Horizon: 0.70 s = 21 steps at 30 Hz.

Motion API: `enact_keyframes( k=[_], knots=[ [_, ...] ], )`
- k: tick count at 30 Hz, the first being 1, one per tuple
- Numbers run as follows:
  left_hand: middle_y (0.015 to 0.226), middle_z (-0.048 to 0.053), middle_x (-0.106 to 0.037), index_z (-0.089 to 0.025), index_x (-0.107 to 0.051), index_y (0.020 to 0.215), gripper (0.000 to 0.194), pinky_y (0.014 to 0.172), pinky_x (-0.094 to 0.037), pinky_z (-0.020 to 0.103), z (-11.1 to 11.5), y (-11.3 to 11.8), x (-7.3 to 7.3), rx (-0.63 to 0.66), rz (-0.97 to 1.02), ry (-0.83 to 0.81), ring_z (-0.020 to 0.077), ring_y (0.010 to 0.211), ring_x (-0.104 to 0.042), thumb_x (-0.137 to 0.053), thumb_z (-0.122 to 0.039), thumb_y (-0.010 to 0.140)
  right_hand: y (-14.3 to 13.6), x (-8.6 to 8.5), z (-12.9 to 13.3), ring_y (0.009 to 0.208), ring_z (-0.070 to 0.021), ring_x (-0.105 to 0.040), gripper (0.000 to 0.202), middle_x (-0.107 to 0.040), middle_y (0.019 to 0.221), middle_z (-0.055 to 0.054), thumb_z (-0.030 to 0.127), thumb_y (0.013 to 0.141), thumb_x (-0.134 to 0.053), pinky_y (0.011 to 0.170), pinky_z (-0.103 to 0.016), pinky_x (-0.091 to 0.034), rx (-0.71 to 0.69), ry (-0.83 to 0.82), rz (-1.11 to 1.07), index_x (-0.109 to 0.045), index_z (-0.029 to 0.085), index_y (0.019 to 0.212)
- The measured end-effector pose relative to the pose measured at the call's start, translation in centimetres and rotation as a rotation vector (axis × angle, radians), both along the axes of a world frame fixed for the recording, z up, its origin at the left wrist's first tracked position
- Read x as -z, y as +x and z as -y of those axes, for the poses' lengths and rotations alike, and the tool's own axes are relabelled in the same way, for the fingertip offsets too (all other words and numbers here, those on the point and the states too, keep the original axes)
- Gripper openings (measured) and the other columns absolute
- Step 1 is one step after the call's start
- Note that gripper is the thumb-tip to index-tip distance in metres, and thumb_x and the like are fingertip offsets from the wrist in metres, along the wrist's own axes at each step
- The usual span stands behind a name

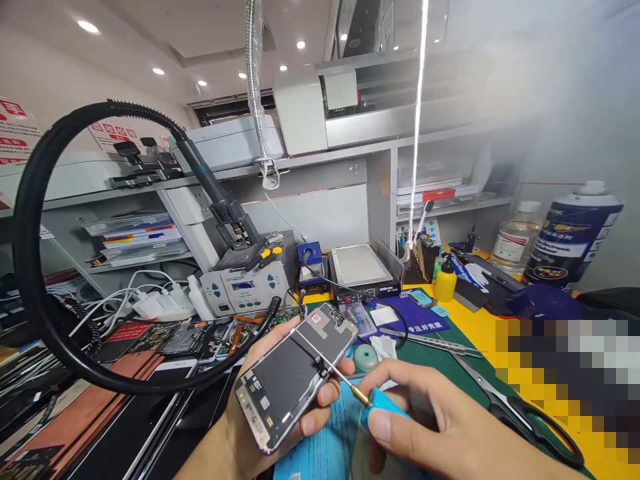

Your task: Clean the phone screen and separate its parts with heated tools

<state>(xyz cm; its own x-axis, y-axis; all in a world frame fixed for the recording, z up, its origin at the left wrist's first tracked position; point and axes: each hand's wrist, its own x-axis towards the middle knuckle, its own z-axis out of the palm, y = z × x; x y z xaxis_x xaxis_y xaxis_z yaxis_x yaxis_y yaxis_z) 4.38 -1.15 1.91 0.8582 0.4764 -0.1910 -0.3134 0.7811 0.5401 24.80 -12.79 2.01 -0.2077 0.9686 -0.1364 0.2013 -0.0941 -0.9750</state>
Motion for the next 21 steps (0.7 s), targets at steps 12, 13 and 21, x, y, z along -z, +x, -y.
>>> enact_keyframes(
  k=[12,13,21],
  knots=[
    [0.09,0.021,-0.07,-0.002,-0.07,0.095,0.076,0.037,-0.048,0.026,0.5,0.1,-1.5,0.024,-0.066,-0.04,0.0176,0.052,-0.063,-0.019,-0.058,0.096,-0.5,0.0,-0.2,0.079,-0.0182,-0.064,0.048,-0.073,0.094,-0.004,0.064,0.092,-0.058,0.07,-0.028,-0.054,-0.026,-0.11,-0.049,-0.058,0.025,0.119],
    [0.087,0.021,-0.07,-0.002,-0.071,0.095,0.076,0.037,-0.048,0.025,0.6,0.1,-1.5,0.016,-0.072,-0.037,0.0176,0.052,-0.063,-0.019,-0.057,0.096,-0.5,0.0,-0.2,0.079,-0.0172,-0.063,0.047,-0.073,0.094,-0.004,0.064,0.092,-0.058,0.07,-0.027,-0.053,-0.039,-0.107,-0.052,-0.058,0.025,0.118],
    [0.056,0.02,-0.064,-0.005,-0.072,0.092,0.078,0.037,-0.045,0.025,0.6,0.2,-1.9,0.048,-0.136,-0.05,0.0218,0.049,-0.061,-0.014,-0.058,0.095,-0.5,-1.1,-0.2,0.091,-0.0186,-0.064,0.05,-0.07,0.095,-0.004,0.06,0.093,-0.062,0.078,-0.028,-0.053,-0.017,-0.142,-0.061,-0.054,0.022,0.126]
  ],
)
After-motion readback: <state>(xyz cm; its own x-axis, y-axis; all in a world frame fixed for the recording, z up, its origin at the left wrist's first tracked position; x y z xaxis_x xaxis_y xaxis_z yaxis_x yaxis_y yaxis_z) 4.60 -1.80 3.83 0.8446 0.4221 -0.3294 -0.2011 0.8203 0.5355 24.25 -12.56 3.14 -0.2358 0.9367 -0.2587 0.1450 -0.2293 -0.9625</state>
